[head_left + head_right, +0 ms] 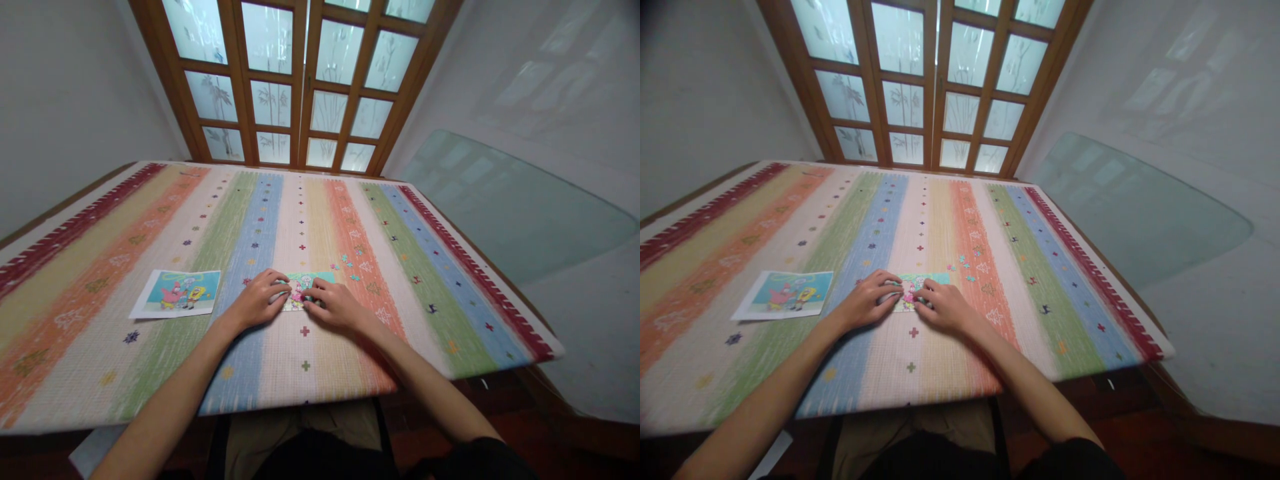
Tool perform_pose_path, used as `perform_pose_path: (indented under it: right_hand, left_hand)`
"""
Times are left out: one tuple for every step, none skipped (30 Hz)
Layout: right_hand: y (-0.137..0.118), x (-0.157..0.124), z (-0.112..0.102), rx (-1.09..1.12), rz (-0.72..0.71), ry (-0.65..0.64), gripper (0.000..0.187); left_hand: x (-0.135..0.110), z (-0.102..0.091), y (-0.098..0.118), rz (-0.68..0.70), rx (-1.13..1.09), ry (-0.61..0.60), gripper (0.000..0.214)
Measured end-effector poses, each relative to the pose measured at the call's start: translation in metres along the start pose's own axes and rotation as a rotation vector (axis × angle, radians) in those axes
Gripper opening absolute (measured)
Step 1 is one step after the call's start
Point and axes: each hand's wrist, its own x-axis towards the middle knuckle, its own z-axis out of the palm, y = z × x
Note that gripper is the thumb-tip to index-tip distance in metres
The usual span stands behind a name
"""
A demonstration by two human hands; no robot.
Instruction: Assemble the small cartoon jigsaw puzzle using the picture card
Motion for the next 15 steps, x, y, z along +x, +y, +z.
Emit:
perform_pose_path:
  right_hand:
    - [0.000,-0.002,0.000,-0.015,0.001,-0.001,0.022]
    - [0.000,-0.004,0.001,-0.030,0.000,-0.001,0.024]
    - [-0.001,-0.006,0.002,-0.042,-0.005,0.000,0.025]
    - [-0.001,-0.007,0.002,-0.051,-0.014,0.000,0.027]
    - [-0.001,-0.008,0.003,-0.057,-0.024,0.001,0.028]
    - [-0.001,-0.009,0.004,-0.062,-0.034,0.004,0.029]
    - [-0.001,-0.009,0.005,-0.067,-0.043,0.008,0.031]
    - [-0.002,-0.010,0.006,-0.072,-0.050,0.011,0.032]
    - [-0.003,-0.010,0.007,-0.077,-0.054,0.014,0.033]
    - [-0.004,-0.010,0.008,-0.083,-0.054,0.014,0.034]
    - [-0.005,-0.010,0.008,-0.090,-0.051,0.009,0.035]
    - [-0.006,-0.010,0.009,-0.098,-0.047,0.002,0.035]
    - [-0.007,-0.010,0.009,-0.104,-0.043,-0.007,0.035]
    - [-0.008,-0.010,0.009,-0.109,-0.039,-0.015,0.035]
    - [-0.008,-0.010,0.009,-0.112,-0.037,-0.021,0.035]
  left_hand:
    - [-0.001,0.000,0.001,0.002,0.002,0.002,0.019]
    - [-0.001,-0.001,0.002,0.004,0.004,0.001,0.019]
    - [-0.002,-0.001,0.004,0.007,0.007,-0.003,0.019]
    - [-0.004,-0.001,0.005,0.010,0.009,-0.009,0.019]
    - [-0.005,-0.001,0.007,0.013,0.010,-0.015,0.020]
    - [-0.007,-0.001,0.009,0.014,0.010,-0.019,0.020]
    - [-0.009,-0.001,0.010,0.015,0.008,-0.020,0.022]
    - [-0.010,-0.001,0.012,0.018,0.004,-0.016,0.023]
    - [-0.012,-0.001,0.014,0.021,0.000,-0.010,0.024]
    - [-0.014,-0.001,0.015,0.024,-0.003,-0.004,0.025]
    - [-0.015,0.000,0.016,0.027,-0.003,0.000,0.026]
    - [-0.017,0.001,0.016,0.029,0.002,0.001,0.026]
    - [-0.018,0.002,0.016,0.031,0.010,0.001,0.027]
    - [-0.020,0.002,0.016,0.032,0.020,0.000,0.028]
    - [-0.021,0.004,0.015,0.034,0.029,-0.002,0.028]
